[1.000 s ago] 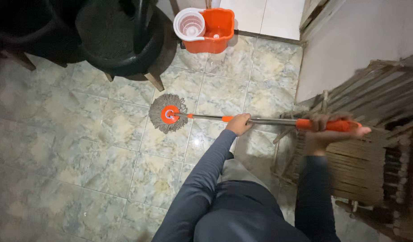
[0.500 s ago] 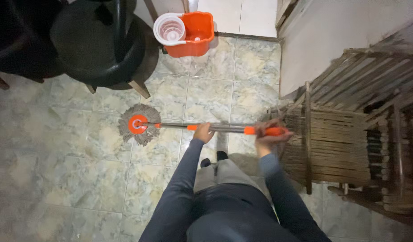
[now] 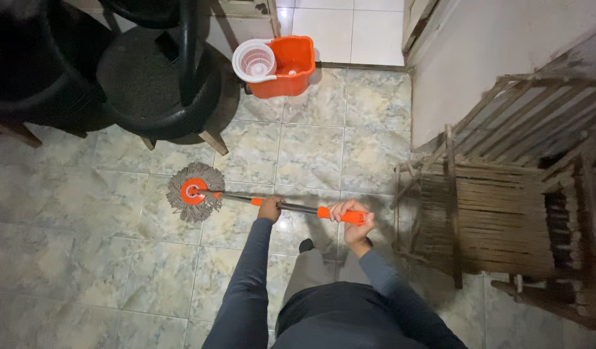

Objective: The person mops a tiled floor using a spin mop and an orange bucket with a wringer. They repeatedly dip the mop into the bucket, wring it out, and clean the floor area around a scooter and a chair.

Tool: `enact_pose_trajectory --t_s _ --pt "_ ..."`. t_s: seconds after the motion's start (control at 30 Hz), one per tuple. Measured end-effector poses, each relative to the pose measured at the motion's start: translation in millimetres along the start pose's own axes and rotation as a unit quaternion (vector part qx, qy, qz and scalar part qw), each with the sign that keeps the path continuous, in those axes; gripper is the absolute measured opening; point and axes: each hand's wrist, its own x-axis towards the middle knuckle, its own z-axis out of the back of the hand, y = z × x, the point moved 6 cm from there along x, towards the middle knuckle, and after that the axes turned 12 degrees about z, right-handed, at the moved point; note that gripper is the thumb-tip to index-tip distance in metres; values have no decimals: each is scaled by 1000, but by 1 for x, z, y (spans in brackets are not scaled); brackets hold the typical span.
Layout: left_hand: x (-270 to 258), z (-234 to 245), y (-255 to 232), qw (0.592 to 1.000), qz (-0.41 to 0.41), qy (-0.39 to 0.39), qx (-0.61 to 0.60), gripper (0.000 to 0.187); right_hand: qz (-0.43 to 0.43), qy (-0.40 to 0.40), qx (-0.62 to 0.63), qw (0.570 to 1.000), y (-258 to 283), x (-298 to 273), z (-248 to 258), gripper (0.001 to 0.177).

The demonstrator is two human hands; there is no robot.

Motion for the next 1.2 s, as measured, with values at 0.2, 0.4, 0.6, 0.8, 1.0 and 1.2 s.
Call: enact_pose_trajectory --t_s 0.2,0.4,0.6,0.8,1.0,1.2 --pt "11 -22 -38 999 -41 13 -34 22 19 30 13 999 46 30 19 80" --pt "16 -76 -94 989 -78 102 -68 31 45 22 32 998 95 60 68 78" --pt "22 -142 -169 972 -155 170 -54 27 61 2 2 998 191 90 109 78" --pt "14 -175 -273 946 -227 188 -136 35 100 -19 -78 992 281 119 135 72" --pt "5 -166 -353 954 -163 234 -88 22 141 -23 -96 985 334 140 162 78" --pt "6 -181 -354 966 -95 212 -112 24 163 -14 -114 980 331 149 179 82"
